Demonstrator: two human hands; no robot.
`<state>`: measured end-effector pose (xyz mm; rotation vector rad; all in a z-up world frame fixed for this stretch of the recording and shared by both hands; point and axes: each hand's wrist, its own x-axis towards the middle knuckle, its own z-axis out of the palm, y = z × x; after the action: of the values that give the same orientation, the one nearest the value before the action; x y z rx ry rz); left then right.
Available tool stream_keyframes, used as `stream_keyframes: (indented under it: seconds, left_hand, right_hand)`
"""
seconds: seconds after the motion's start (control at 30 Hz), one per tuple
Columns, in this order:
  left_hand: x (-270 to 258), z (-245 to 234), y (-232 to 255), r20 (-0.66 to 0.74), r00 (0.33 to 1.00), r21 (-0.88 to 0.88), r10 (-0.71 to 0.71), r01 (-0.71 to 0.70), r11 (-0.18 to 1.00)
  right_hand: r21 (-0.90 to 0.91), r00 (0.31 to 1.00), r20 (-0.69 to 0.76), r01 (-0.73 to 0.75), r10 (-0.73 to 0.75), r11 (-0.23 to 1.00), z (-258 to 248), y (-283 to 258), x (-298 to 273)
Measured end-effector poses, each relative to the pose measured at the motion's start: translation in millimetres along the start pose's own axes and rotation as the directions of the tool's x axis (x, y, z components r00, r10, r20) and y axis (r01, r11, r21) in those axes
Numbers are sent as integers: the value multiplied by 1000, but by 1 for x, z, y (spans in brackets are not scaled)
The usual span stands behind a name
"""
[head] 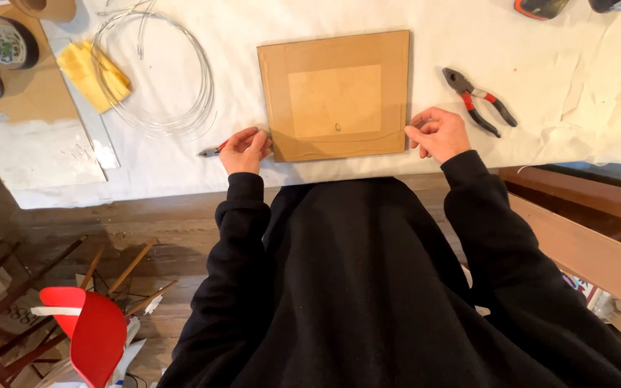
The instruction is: Installing a hanging wire and securing the backing of a picture frame using a power drill and pliers.
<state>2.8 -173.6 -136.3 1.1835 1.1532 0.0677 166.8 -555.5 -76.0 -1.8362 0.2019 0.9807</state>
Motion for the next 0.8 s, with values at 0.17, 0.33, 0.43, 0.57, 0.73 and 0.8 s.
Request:
stream_keyframes:
  seconds: [0.17,0.33,0.43,0.57,0.73,0.8]
  left_hand:
    - [-9,4,10,-33,999,-53,-14,12,999]
    - [-7,3,2,-41,999,-118,17,-22,993]
    - [7,-2,-25,-35,998,-163,51,-56,985]
    - [38,-24,-75,-15,992,-230,126,-126,965]
    - [8,-8,-32,-35,997,-261,74,-80,962]
    - [13,-12,-41,-32,998,-266,61,-67,962]
  right_hand:
    - [-11,1000,-25,-13,13,1000,4,1,1]
    - [-12,999,-38,-21,20,1000,5,4,3]
    - [1,999,-40,4,-4,1000,2,19,5]
    - [23,996,-20,84,-84,996,6,37,17]
    - [-45,999,-47,5,-7,999,10,4,1]
    - [-49,999,-53,-5,2,999,9,11,6]
